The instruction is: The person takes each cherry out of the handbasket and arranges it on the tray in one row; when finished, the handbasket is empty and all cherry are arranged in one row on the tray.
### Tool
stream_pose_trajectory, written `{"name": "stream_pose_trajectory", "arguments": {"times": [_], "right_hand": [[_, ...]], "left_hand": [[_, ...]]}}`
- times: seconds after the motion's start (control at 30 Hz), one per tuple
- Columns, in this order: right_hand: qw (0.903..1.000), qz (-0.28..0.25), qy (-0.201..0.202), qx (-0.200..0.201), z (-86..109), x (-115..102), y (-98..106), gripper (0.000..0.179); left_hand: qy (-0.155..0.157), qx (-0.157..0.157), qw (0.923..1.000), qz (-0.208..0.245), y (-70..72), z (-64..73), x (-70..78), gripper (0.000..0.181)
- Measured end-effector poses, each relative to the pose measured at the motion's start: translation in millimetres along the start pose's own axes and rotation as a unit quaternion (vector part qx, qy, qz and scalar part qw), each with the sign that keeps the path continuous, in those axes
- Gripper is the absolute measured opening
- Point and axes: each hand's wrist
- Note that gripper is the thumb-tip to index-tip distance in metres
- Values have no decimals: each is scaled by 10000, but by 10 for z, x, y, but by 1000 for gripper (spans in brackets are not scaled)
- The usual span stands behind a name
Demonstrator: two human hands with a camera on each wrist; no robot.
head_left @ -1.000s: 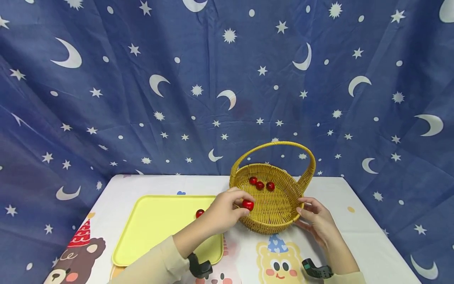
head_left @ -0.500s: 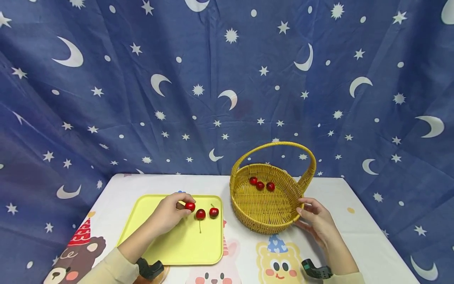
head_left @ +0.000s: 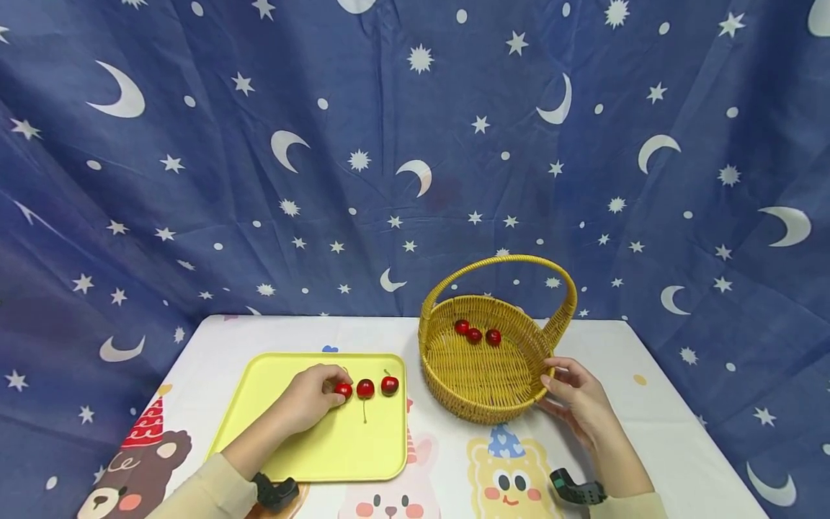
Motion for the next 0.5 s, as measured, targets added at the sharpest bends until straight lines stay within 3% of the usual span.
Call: {"name": "stream_pose_trajectory", "arguments": {"times": [0.2, 0.5], "right_hand": [[10000, -9, -31, -4, -4, -12, -5, 31], [10000, -29, -34, -24, 0, -18, -3, 31]], "left_hand": [[64, 79, 9997, -206, 9, -17, -23, 22], [91, 10, 10000, -13, 34, -14, -29, 30]]}}
Point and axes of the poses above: each hand's wrist, its own z-axis away from the middle knuckle, its own y-axis out of the back of the hand, x = y × z, and after that the axes turned 2 degrees about -x, right-handed
